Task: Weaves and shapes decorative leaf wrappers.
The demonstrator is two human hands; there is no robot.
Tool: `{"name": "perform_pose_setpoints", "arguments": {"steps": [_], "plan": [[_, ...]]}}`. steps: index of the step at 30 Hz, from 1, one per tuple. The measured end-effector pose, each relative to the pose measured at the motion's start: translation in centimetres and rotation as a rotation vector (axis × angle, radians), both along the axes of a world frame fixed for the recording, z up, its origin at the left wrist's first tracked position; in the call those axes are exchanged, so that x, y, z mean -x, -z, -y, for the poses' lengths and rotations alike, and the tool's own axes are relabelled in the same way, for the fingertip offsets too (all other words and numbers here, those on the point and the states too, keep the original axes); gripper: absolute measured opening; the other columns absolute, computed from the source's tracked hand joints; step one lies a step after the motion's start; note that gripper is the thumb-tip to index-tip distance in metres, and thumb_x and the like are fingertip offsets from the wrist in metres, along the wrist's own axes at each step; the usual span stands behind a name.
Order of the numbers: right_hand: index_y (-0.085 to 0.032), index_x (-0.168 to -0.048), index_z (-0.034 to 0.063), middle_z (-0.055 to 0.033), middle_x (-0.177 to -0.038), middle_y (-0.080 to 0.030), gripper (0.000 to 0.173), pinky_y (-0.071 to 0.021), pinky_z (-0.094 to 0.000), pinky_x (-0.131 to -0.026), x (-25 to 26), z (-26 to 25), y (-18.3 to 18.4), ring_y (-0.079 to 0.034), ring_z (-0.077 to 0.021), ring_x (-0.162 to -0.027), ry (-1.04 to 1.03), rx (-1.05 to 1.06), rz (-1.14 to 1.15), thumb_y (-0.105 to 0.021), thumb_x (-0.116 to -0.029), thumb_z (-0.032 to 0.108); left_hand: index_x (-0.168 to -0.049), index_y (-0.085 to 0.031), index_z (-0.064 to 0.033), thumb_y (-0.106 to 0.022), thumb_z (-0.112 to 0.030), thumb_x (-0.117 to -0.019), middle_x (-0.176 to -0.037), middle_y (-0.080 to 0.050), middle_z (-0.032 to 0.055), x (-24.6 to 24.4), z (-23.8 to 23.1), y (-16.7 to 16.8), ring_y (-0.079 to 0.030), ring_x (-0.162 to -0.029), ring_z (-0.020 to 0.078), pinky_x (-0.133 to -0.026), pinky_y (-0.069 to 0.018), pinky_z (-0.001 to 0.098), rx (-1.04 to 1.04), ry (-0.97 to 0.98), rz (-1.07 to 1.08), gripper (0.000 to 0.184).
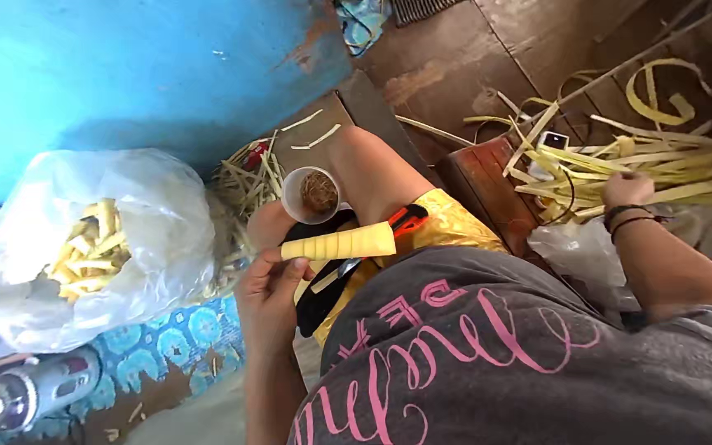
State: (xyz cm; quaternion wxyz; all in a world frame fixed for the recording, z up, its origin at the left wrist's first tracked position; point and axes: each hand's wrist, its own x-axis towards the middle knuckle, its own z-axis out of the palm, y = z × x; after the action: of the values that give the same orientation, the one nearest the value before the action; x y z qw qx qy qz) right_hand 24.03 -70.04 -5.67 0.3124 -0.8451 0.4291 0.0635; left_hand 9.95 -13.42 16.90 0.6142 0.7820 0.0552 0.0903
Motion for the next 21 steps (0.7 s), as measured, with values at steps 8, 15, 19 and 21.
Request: {"name": "perform_pose_setpoints", "arguments": {"steps": [8, 15, 19, 21], "plan": [[-0.055, -0.142, 0.0006, -0.0244, -0.145, -0.053, 0.048, -0.042, -0.0542, -0.109, 2.2, 6.4, 1.5, -0.052, -0.036, -0.135, 0.323, -0.084, -0.01, -0.057, -0.0976, 0.018, -0.107, -0.07, -0.0259, -0.061, -0.011, -0.1003, -0.091, -0.073, -0.0142, -2.2, 2.8, -0.6, -0.068, -0.077, 0.0, -0.073, -0.0577, 0.0183, -0.043, 0.088, -0.006, 0.019], [-0.033, -0.155, 0.0008, -0.0198, -0.155, -0.042, 0.062, -0.0429, -0.0427, -0.108, 2.0, 6.8, 4.6, -0.049, -0.0285, -0.136, 0.532, -0.503, -0.066, -0.056, -0.1051, 0.031, -0.106, -0.069, -0.0247, -0.061, -0.009, -0.0999, -0.091, -0.073, -0.0151, -3.2, 4.3, -1.4, -0.067, -0.077, -0.0005, -0.074, -0.0577, 0.0179, -0.125, 0.103, -0.003, 0.019], [-0.041, -0.15, -0.0001, -0.0164, -0.141, -0.054, 0.067, -0.0519, -0.0343, -0.096, 3.4, 8.0, 7.0, -0.061, -0.0203, -0.117, 0.713, -0.254, 0.148, -0.069, -0.092, 0.018, -0.106, -0.069, -0.0242, -0.06, -0.008, -0.1002, -0.091, -0.073, -0.0146, -3.3, 4.5, -1.5, -0.067, -0.076, -0.0002, -0.073, -0.0577, 0.018, -0.13, 0.098, 0.003, 0.019], [-0.041, -0.149, 0.0027, -0.0121, -0.136, -0.055, 0.057, -0.0521, -0.0281, -0.093, 3.3, 7.8, 6.2, -0.061, -0.0153, -0.113, 0.813, -0.361, 0.297, -0.063, -0.0984, 0.016, -0.106, -0.069, -0.0237, -0.06, -0.008, -0.1002, -0.09, -0.073, -0.0142, -3.3, 4.4, -1.4, -0.068, -0.077, 0.0002, -0.073, -0.0578, 0.0183, -0.114, 0.093, 0.011, 0.019]]}}
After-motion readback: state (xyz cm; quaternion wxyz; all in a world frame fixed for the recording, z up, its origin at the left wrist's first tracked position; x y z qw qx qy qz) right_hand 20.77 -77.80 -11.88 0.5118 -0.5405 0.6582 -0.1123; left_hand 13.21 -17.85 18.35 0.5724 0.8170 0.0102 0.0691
